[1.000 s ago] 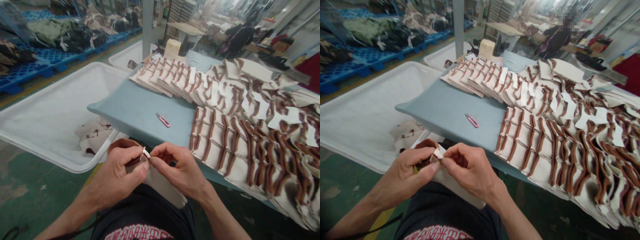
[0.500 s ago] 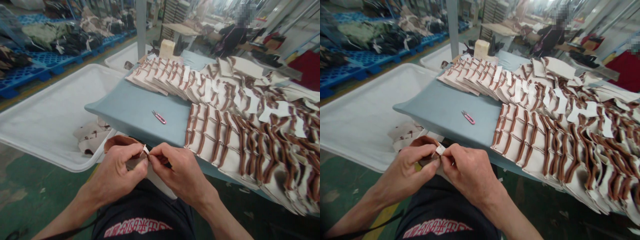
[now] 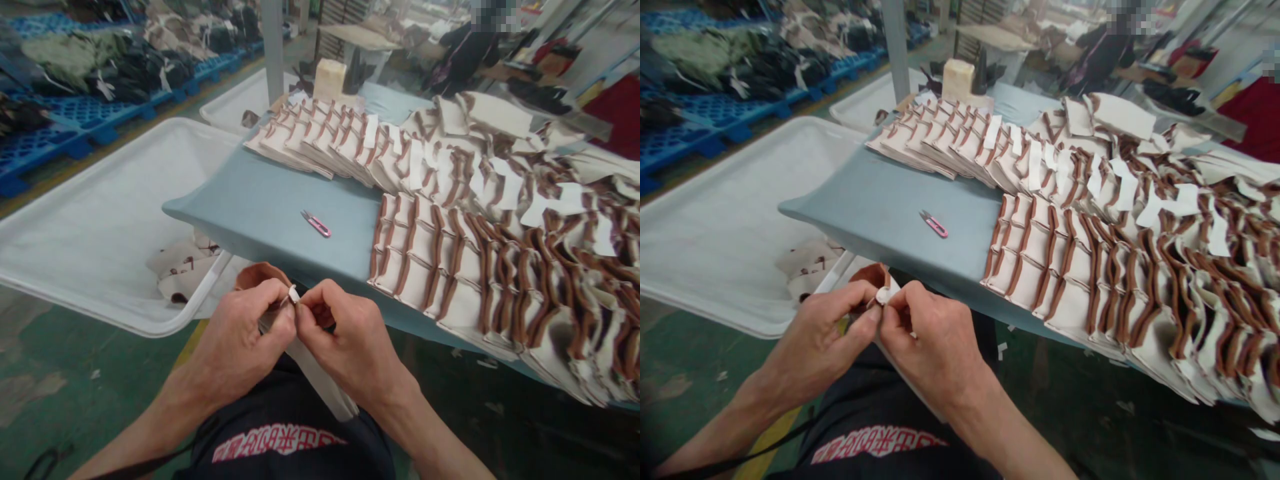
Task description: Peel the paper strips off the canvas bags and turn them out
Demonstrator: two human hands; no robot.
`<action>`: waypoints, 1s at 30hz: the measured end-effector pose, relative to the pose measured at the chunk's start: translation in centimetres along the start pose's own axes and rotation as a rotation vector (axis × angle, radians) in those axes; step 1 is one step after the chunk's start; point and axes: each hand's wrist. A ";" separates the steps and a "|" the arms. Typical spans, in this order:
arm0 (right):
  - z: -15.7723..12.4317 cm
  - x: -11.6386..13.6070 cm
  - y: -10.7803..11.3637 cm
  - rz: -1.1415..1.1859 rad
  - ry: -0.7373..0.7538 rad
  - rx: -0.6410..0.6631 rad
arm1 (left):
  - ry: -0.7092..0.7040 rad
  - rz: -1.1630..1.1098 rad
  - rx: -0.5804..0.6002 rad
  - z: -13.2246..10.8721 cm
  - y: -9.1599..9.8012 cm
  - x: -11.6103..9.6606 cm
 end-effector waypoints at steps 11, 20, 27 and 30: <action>0.8 0.1 -1.7 0.599 -0.465 0.011 | 0.192 -0.364 0.164 0.1 -0.8 2.3; -1.1 0.9 -1.9 0.035 -0.224 -0.039 | 0.098 -0.290 0.125 -0.3 -0.4 1.7; -2.3 0.2 -2.6 -0.208 -0.072 -0.079 | 0.057 -0.079 0.027 -0.5 -1.5 1.4; -2.7 -0.3 -3.4 -0.128 -0.040 -0.161 | 0.086 -0.131 0.005 -0.6 -2.1 1.2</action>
Point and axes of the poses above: each hand's wrist, its own z-axis towards the middle knuckle, its own y-axis out of the back of the hand, x = y × z, and after that the axes turned 15 degrees about y, right-handed
